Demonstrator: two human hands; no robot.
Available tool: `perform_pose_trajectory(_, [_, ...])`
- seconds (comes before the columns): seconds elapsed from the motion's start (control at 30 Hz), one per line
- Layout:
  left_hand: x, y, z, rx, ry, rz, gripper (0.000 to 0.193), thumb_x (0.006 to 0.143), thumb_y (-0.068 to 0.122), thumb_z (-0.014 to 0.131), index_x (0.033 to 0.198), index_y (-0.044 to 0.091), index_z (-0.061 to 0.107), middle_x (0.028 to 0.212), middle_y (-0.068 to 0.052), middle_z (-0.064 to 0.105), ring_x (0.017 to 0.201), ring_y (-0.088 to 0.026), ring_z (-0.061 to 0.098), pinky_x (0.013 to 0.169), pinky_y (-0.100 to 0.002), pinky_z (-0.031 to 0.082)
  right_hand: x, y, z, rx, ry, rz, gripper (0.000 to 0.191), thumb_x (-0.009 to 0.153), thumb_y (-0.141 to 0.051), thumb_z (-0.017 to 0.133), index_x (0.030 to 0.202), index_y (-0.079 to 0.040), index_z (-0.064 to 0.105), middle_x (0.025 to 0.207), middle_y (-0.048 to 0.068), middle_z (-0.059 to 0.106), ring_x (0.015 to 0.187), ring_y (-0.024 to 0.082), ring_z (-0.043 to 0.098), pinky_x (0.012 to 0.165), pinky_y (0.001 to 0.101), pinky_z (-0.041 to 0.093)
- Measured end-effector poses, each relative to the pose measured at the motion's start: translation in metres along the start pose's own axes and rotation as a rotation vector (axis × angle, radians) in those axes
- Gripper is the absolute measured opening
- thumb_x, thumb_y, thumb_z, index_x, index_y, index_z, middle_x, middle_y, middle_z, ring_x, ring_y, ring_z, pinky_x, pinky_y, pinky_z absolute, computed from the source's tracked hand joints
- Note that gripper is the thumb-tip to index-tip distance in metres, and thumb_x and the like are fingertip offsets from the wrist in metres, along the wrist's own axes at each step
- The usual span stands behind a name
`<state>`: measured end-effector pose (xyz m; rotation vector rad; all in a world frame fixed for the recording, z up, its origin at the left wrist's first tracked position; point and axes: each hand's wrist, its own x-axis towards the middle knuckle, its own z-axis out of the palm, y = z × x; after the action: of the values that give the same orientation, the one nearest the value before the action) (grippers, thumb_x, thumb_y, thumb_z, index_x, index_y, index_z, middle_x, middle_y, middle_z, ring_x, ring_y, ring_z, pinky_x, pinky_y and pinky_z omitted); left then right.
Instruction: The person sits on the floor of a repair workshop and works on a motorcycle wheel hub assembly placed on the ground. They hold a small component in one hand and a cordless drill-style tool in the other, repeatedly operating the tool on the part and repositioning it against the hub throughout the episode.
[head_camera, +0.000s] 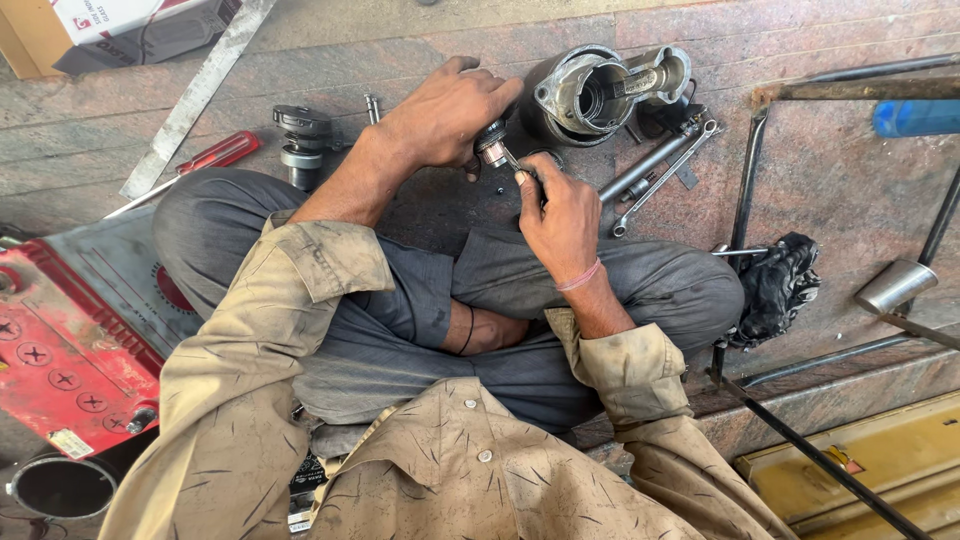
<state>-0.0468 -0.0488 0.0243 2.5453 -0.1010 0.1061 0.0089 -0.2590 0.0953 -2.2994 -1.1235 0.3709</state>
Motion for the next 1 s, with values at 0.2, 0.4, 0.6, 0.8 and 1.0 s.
perform_pose_trajectory(0.2, [0.000,0.002,-0.002,-0.002,0.027,0.011,0.068,0.066,0.014,0.091,0.121,0.002,0.054,0.098,-0.015,0.072,0.102,-0.039,0.069,0.096,-0.052,0.046,0.000,0.000,0.000,-0.007,-0.006,-0.009,0.012,0.098,-0.012,0.071,0.108,-0.006,0.069,0.078,0.016,0.070,0.059,0.032,0.066,0.056,0.0433,0.046])
perform_pose_trajectory(0.4, [0.001,0.003,-0.006,-0.005,0.000,-0.012,0.075,0.058,0.018,0.094,0.120,0.003,0.054,0.099,-0.015,0.073,0.105,-0.038,0.069,0.098,-0.053,0.047,0.002,0.000,0.000,-0.034,-0.029,0.029,0.012,0.098,-0.011,0.070,0.108,-0.006,0.068,0.077,0.016,0.070,0.058,0.032,0.066,0.054,0.0437,0.046])
perform_pose_trajectory(0.6, [-0.001,0.002,-0.020,0.037,0.081,0.041,0.078,0.041,0.009,0.089,0.116,0.011,0.067,0.116,-0.011,0.073,0.103,-0.035,0.071,0.090,-0.057,0.047,0.004,-0.002,-0.003,-0.108,0.004,-0.039,0.012,0.097,-0.012,0.070,0.108,-0.008,0.068,0.079,0.017,0.071,0.069,0.038,0.069,0.060,0.0473,0.048])
perform_pose_trajectory(0.8, [-0.002,0.008,-0.034,-0.014,-0.076,-0.043,0.050,0.064,0.000,0.082,0.112,0.008,0.071,0.101,-0.010,0.074,0.093,-0.037,0.071,0.078,-0.048,0.057,0.006,-0.004,-0.002,-0.087,-0.040,-0.003,0.013,0.097,-0.011,0.068,0.109,-0.008,0.067,0.079,0.017,0.072,0.067,0.038,0.070,0.058,0.0481,0.048])
perform_pose_trajectory(1.0, [-0.002,0.010,-0.036,-0.126,0.031,-0.002,0.047,0.060,-0.002,0.081,0.106,0.007,0.072,0.101,-0.012,0.075,0.092,-0.039,0.071,0.077,-0.050,0.057,0.001,-0.005,0.011,-0.102,0.016,-0.056,0.012,0.096,-0.007,0.066,0.108,-0.007,0.064,0.083,0.017,0.072,0.069,0.040,0.069,0.060,0.0500,0.048])
